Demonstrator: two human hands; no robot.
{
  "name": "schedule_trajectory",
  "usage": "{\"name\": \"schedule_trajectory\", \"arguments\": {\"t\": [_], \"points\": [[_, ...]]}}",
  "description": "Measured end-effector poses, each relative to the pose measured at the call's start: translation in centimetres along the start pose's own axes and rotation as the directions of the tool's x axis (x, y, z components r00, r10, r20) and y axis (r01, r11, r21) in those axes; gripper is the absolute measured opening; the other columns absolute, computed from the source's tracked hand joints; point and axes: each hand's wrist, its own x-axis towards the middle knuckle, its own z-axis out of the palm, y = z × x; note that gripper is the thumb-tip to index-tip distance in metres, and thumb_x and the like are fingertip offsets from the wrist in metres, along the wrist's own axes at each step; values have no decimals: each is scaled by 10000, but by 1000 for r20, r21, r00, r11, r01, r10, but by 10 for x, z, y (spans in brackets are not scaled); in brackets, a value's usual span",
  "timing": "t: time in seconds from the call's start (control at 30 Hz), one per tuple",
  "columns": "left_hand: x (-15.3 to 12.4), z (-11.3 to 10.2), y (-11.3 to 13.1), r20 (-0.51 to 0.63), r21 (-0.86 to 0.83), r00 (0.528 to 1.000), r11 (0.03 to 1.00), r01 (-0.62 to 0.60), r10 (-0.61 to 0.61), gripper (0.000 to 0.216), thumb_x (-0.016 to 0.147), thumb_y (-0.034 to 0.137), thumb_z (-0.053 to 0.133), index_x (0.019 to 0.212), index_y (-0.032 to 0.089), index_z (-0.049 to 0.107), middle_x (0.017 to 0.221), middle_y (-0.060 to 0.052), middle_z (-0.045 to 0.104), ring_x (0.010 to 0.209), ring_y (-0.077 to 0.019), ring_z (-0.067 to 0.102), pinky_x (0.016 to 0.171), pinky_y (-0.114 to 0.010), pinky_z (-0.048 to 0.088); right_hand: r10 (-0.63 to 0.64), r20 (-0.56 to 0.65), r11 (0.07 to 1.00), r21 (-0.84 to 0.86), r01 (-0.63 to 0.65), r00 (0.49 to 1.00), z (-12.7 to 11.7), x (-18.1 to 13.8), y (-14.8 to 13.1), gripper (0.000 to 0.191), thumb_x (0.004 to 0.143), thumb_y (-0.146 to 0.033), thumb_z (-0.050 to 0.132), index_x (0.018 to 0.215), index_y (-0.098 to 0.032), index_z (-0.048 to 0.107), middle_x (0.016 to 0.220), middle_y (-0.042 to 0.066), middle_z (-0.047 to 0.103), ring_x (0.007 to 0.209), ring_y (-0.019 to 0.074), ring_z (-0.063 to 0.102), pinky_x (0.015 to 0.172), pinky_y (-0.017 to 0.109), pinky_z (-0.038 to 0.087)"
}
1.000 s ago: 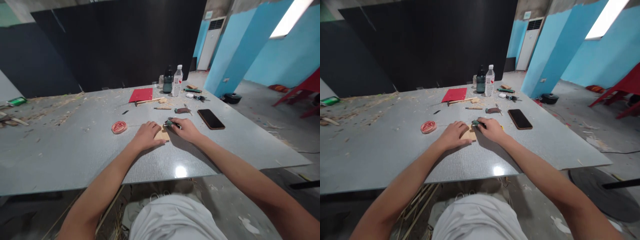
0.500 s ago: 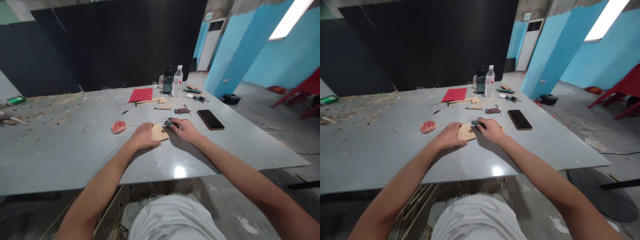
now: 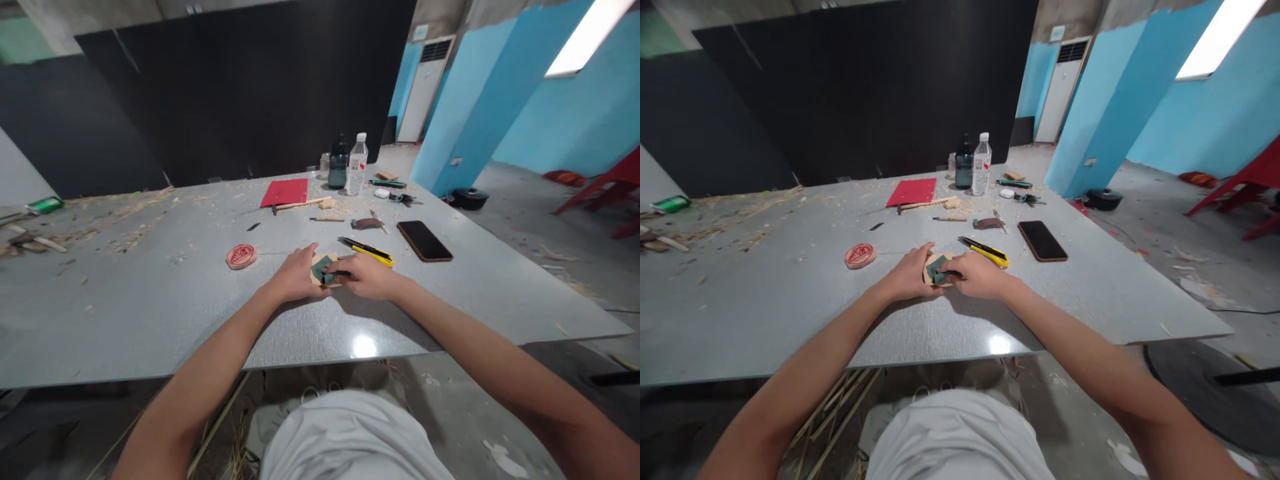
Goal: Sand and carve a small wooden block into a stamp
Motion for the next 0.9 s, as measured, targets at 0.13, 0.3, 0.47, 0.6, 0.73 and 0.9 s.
{"name": "schedule_trajectory", "arguments": {"t": [0.13,0.3,0.47,0.6,0.73,0.9], "points": [[-2,-4,-1,28,-15,999,1000,24,-23,1272,679,630,896,1690,163,280,1528,-216,550,1410,-438,527,1169,-572,455,200,-99,962,-166,-215,975,1,7,9,371,967,-160,570,1253,-210,803,977,88,830,813,224,707,712,298,390],[-1,-6,2,29,5,999,999,38,-39,1275,682,622,891,1693,138,283,1535,-232,556,1399,-445,541,1165,-575,454,40,-16,985,-167,-42,999,5,1,6,375,944,-155,593,1241,-216,813,979,89,841,835,229,731,724,294,418],[-1,-9,3,55,-2,998,1000,14,-14,1305,680,598,896,1711,133,245,1529,-225,565,1413,-432,528,1191,-563,438,39,-78,992,-119,-48,996,9,2,5,375,964,-173,592,1262,-233,812,1022,78,847,861,214,746,748,278,446],[-2,-9,-1,69,-5,997,999,44,-44,1278,711,651,866,1718,170,242,1557,-222,526,1428,-445,511,1174,-583,451,136,-105,969,-192,-154,985,6,9,15,401,947,-141,579,1261,-213,818,1006,86,850,825,218,740,748,290,450],[0,-4,-6,41,17,999,1000,-19,18,1264,717,634,871,1711,158,251,1540,-212,558,1420,-434,524,1199,-572,433,-36,-27,993,-115,33,999,9,-3,13,364,941,-164,613,1226,-237,827,991,68,853,832,215,750,756,288,465],[0,-7,-5,52,12,999,1000,-5,4,1251,717,627,871,1710,159,271,1582,-218,522,1447,-447,497,1198,-582,438,103,-122,986,-120,-117,987,7,4,19,388,956,-156,578,1247,-222,827,1028,92,854,829,223,758,757,294,481]]}}
